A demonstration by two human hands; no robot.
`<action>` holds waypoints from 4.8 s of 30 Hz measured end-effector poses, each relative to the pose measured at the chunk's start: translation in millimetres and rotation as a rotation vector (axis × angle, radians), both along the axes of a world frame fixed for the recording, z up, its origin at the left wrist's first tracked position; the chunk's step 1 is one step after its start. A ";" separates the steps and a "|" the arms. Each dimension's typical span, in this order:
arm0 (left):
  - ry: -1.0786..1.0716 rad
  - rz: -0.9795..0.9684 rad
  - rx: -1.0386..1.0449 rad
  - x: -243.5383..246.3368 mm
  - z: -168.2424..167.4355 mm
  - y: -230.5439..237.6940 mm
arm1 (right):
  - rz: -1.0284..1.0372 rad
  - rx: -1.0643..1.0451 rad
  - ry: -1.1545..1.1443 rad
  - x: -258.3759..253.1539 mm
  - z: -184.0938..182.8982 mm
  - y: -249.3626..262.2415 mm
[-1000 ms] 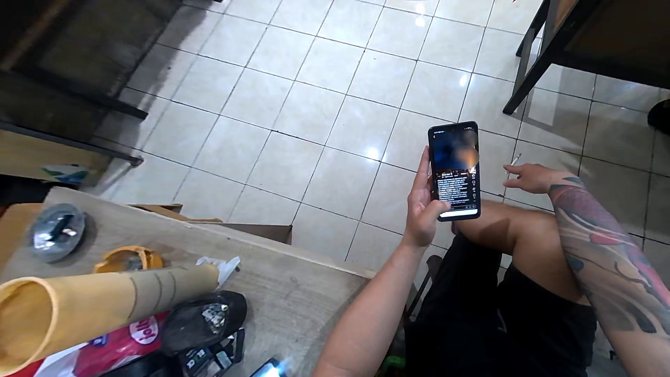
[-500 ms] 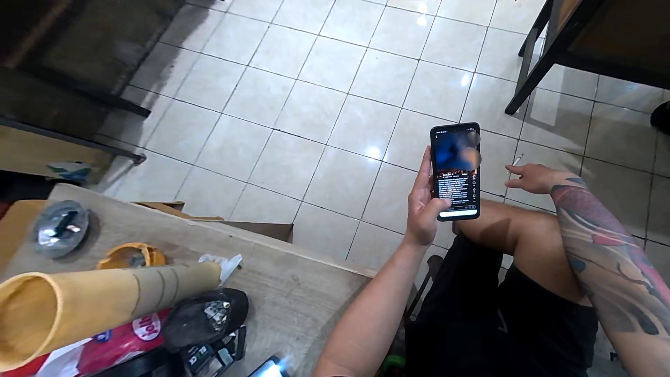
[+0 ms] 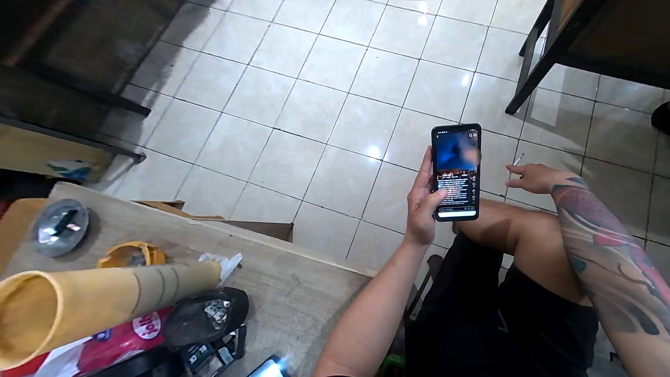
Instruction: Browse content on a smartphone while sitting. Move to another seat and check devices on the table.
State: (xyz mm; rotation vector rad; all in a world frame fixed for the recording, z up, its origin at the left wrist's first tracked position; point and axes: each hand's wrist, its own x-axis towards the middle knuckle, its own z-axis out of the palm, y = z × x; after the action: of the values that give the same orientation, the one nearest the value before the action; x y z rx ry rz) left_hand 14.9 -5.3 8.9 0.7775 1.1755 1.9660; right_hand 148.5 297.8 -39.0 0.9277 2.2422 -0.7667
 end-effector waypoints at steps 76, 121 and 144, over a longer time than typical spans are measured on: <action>-0.034 0.182 -0.079 0.1 1.8 0.8 | 0.019 0.018 0.005 2.9 -8.2 5.6; -0.121 0.161 0.061 -6.6 -5.9 11.9 | 0.013 -0.005 0.006 6.4 -16.7 10.6; -0.131 0.096 0.101 -5.3 -7.7 12.7 | 0.027 -0.001 -0.006 5.2 -13.4 7.9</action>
State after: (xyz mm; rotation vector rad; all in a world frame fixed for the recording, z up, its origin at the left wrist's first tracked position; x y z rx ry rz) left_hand 9.6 7.4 1.2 0.6421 1.0605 2.1353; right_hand 153.7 305.7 -52.4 0.8962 2.2443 -0.7514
